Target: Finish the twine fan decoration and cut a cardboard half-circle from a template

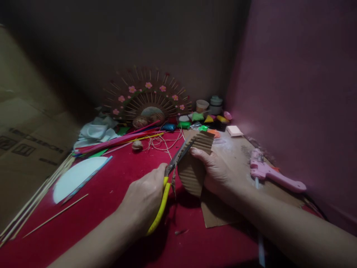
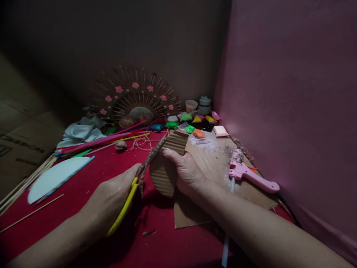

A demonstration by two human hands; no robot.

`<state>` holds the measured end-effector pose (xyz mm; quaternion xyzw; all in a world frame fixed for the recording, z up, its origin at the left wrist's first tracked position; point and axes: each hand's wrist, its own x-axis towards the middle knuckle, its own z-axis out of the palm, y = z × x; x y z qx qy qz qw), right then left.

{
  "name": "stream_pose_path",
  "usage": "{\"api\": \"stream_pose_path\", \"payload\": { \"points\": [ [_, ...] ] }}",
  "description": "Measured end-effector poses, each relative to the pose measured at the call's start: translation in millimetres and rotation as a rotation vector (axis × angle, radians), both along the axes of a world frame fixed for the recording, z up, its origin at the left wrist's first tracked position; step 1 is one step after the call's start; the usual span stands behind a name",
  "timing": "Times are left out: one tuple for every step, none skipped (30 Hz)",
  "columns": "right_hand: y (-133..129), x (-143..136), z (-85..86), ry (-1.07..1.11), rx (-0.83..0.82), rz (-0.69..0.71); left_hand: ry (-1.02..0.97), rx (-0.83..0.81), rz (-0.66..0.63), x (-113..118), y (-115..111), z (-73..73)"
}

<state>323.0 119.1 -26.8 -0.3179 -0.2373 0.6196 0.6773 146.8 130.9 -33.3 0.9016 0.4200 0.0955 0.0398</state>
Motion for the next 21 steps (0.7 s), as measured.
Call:
{"api": "stream_pose_path", "payload": {
  "points": [
    [0,0,0.1,0.003,-0.011,-0.001,0.009,0.0,0.005,0,0,0.5],
    [0,0,0.2,0.006,-0.022,-0.001,0.018,0.001,0.009,0,-1,0.8],
    [-1,-1,0.3,0.004,-0.03,-0.002,0.028,0.001,0.012,0,-1,1.1],
    [-1,-1,0.3,-0.001,-0.037,-0.005,0.039,-0.002,0.014,0,-2,1.4],
    [-1,-1,0.1,-0.01,-0.042,-0.009,0.051,-0.007,0.017,-1,-2,1.9],
    [-1,0,-0.2,-0.019,-0.043,-0.012,0.063,-0.012,0.021,-1,-3,2.6],
    [-1,0,-0.7,-0.029,-0.042,-0.011,0.071,-0.02,0.026,-1,-3,3.5],
    [0,0,-1.3,-0.037,-0.041,-0.009,0.077,-0.026,0.031,-1,-3,4.7],
    [0,0,-2.0,-0.044,-0.039,-0.006,0.082,-0.034,0.035,-1,-4,5.9],
    [0,1,-2.6,-0.051,-0.033,-0.001,0.087,-0.043,0.035,-1,-4,7.3],
    [0,1,-3.1,-0.059,-0.025,0.004,0.094,-0.054,0.031,-1,-5,8.6],
    [1,1,-3.5,-0.066,-0.017,0.008,0.102,-0.065,0.024,-1,-5,9.7],
    [1,1,-3.6,-0.071,-0.01,0.01,0.112,-0.076,0.018,-1,-5,10.8],
    [1,2,-3.5,-0.075,-0.009,0.013,0.121,-0.082,0.018,-1,-5,11.7],
    [1,2,-3.3,-0.077,-0.013,0.018,0.132,-0.087,0.023,-1,-5,12.4],
    [1,3,-3.0,-0.08,-0.02,0.02,0.146,-0.091,0.033,-1,-5,13.1],
    [2,3,-2.7,-0.084,-0.027,0.022,0.162,-0.096,0.048,0,-5,13.8],
    [2,4,-2.4,-0.089,-0.03,0.021,0.177,-0.102,0.066,0,-5,14.5],
    [2,4,-2.2,-0.091,-0.031,0.017,0.191,-0.11,0.083,1,-5,15.3],
    [2,5,-2.0,-0.091,-0.03,0.014,0.201,-0.12,0.097,2,-6,16.3],
    [3,6,-2.0,-0.09,-0.029,0.011,0.206,-0.131,0.104,2,-6,17.4]
  ]
}}
